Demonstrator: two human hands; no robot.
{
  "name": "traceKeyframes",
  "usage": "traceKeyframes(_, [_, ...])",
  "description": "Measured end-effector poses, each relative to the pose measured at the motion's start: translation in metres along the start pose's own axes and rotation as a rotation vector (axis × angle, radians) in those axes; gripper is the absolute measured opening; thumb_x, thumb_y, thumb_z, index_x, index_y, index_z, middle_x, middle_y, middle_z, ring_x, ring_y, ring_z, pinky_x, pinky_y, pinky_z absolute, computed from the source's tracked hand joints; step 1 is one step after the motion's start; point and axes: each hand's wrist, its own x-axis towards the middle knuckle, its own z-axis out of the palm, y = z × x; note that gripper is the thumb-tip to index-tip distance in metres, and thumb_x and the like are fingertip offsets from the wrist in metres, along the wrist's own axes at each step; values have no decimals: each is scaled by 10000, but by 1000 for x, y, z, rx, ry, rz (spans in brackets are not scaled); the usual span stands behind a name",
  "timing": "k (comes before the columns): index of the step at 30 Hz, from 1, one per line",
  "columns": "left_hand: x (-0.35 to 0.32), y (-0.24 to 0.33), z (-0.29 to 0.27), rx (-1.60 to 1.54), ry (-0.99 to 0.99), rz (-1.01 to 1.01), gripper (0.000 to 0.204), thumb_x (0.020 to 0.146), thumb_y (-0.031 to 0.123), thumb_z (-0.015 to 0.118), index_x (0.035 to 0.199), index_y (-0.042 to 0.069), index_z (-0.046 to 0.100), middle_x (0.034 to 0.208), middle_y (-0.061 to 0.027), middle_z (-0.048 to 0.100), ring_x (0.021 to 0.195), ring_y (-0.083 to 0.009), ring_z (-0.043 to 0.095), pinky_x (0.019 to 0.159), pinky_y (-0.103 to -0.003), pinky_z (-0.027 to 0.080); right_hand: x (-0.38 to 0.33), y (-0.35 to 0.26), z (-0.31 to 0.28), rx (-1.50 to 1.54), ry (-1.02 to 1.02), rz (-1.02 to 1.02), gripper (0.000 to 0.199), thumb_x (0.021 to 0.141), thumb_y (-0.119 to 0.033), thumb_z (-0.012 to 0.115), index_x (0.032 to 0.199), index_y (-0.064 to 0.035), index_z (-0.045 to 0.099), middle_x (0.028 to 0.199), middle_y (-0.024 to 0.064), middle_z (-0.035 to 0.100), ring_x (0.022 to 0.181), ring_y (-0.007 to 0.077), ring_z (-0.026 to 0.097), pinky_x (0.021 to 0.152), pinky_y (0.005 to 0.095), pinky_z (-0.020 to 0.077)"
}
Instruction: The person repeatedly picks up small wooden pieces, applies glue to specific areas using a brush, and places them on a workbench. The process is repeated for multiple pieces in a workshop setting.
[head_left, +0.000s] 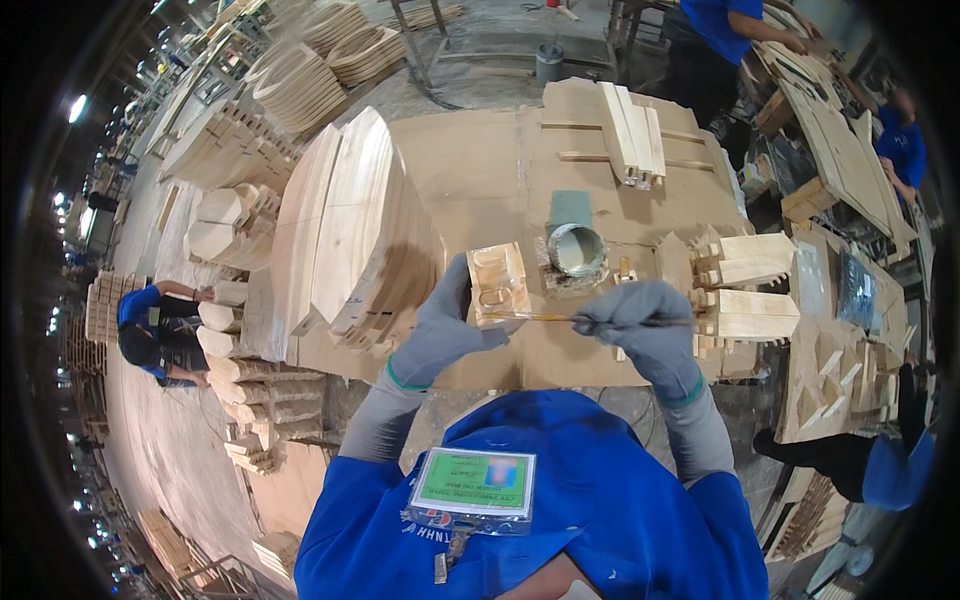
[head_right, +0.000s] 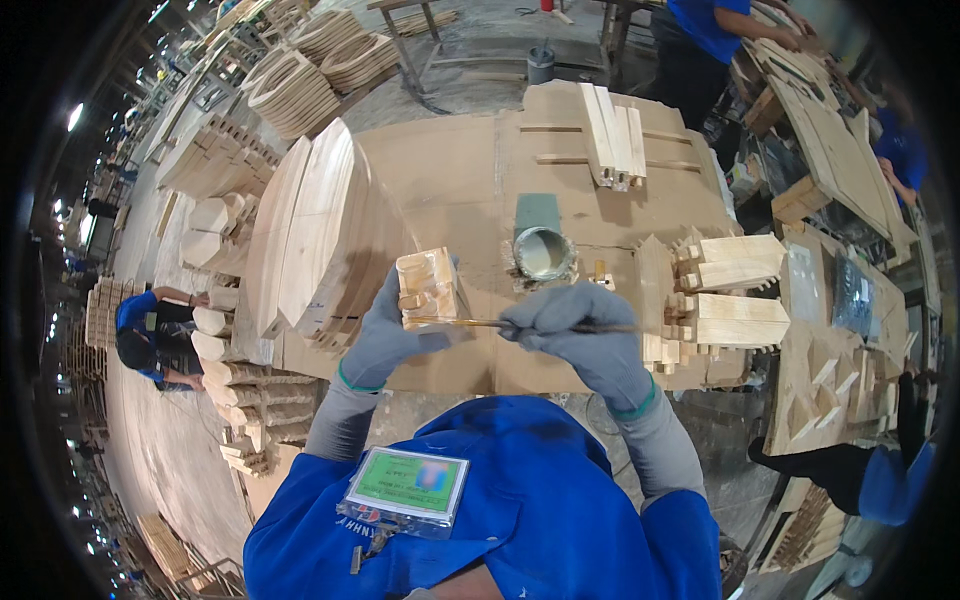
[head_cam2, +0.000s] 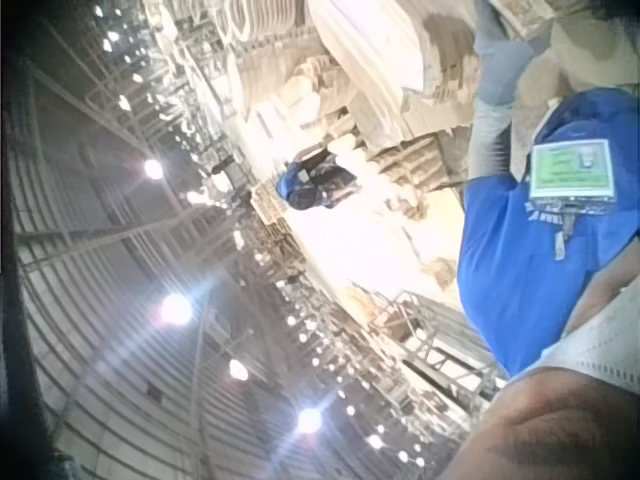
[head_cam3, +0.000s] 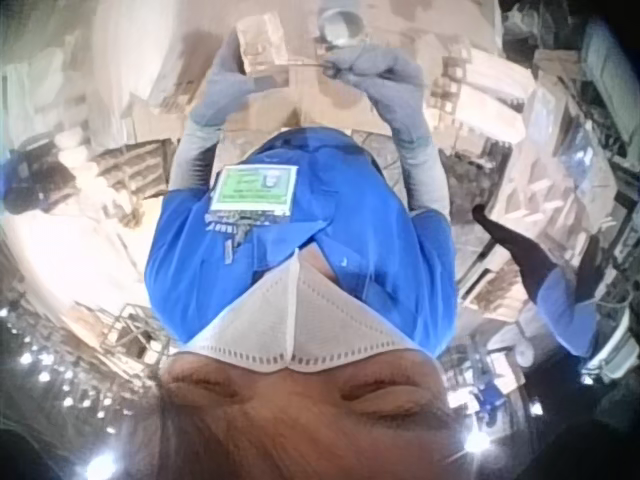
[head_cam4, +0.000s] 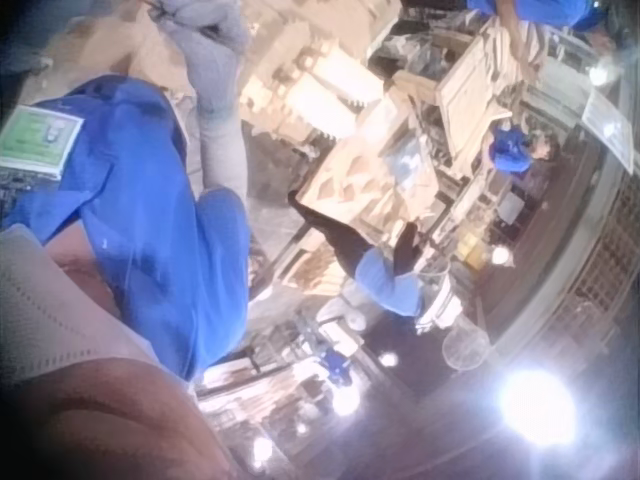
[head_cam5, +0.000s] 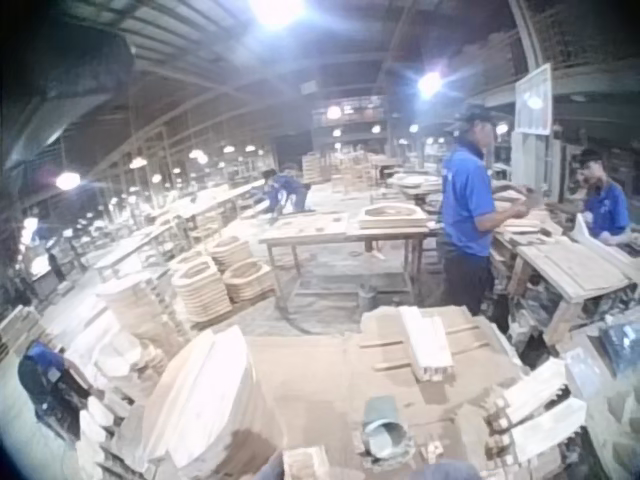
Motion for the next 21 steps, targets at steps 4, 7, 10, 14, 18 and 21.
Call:
traceKeyframes(4, [11, 9, 0, -29, -118, -8, 832, 594, -46, 752, 1334, 48, 385, 1217, -47, 513, 1141, -149, 498, 976, -310, 417, 13, 2, -8, 181, 60, 103, 165, 766, 127, 620, 785, 1, 515, 892, 217, 645, 871, 284, 661, 797, 384, 562])
traceKeyframes(7, [26, 17, 4, 92, -125, 76, 833, 593, -52, 747, 1335, 52, 385, 1223, -46, 512, 1135, -148, 500, 980, -309, 413, 17, -5, -16, 318, 167, 266, 135, 777, 91, 622, 798, 3, 522, 907, 223, 646, 841, 263, 674, 747, 356, 573])
traceKeyframes(10, [61, 20, 14, 243, -108, 223, 783, 593, -22, 787, 1287, 56, 433, 1235, -61, 497, 1168, -165, 478, 997, -315, 402, 14, -8, -40, 291, 284, 308, 93, 805, 56, 609, 801, 15, 526, 918, 222, 647, 828, 249, 679, 715, 332, 577])
traceKeyframes(14, [143, 15, 17, 593, -31, 645, 689, 633, 37, 804, 1236, 51, 471, 1235, -92, 495, 1200, -220, 463, 1027, -356, 374, 3, -19, -71, 269, 430, 118, 77, 828, 5, 602, 820, 19, 526, 900, 178, 631, 811, 229, 679, 717, 320, 579])
traceKeyframes(18, [250, 15, 50, 976, 1, 1030, 588, 741, 82, 729, 1264, 65, 461, 1192, -89, 553, 1162, -256, 506, 1022, -419, 379, -25, -36, -101, 210, 759, 120, 60, 830, 26, 532, 817, -11, 487, 833, 147, 599, 729, 202, 644, 693, 311, 576])
traceKeyframes(21, [334, -21, 56, 1386, -71, 1130, 516, 716, 109, 717, 1186, 122, 505, 1168, -45, 580, 1156, -255, 517, 1071, -522, 262, -54, -39, -126, 188, 886, 107, 62, 835, 21, 529, 823, -18, 482, 865, 150, 601, 746, 210, 645, 701, 318, 568])
